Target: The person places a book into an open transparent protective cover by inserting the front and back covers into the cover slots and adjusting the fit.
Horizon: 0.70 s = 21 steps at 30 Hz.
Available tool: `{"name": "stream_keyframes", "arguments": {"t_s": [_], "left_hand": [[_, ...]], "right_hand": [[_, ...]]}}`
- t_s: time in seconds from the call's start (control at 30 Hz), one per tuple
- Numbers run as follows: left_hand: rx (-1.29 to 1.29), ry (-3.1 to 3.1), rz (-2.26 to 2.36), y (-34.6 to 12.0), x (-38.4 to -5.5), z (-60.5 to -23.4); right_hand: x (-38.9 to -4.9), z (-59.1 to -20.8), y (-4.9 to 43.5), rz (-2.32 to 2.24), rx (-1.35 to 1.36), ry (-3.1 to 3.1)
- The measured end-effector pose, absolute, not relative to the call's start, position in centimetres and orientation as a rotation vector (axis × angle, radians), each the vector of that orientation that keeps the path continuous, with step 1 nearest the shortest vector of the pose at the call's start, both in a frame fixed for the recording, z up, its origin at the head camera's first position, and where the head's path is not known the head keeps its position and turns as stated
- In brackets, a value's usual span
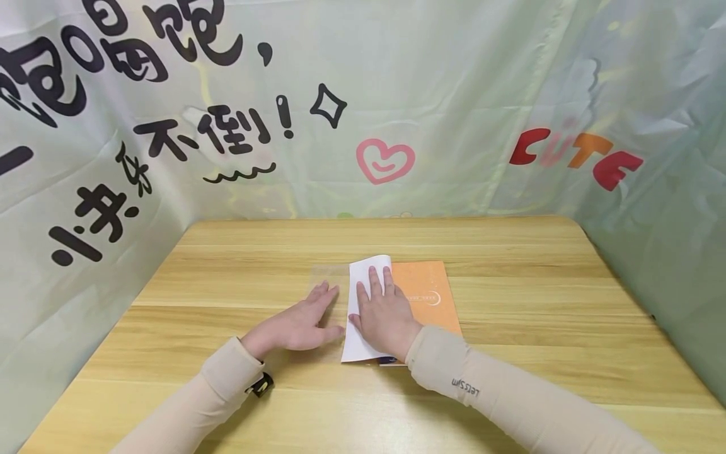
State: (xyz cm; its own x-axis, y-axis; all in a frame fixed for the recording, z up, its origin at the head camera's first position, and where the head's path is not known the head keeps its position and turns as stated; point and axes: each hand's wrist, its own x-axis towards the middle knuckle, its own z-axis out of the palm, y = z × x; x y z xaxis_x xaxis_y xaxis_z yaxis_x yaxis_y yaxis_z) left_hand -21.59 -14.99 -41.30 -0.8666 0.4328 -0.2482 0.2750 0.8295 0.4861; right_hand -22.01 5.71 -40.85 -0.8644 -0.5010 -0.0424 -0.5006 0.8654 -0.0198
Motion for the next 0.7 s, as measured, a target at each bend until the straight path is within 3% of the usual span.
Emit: {"name": "stream_keyframes", "arguments": {"t_s": [0.7], "left_hand": [[0.551,2.667,0.652,-14.80,-21.36,-41.39]], "right_hand": [[-21.78,-40.98,5.06,-0.050,-0.831,3.019]]}}
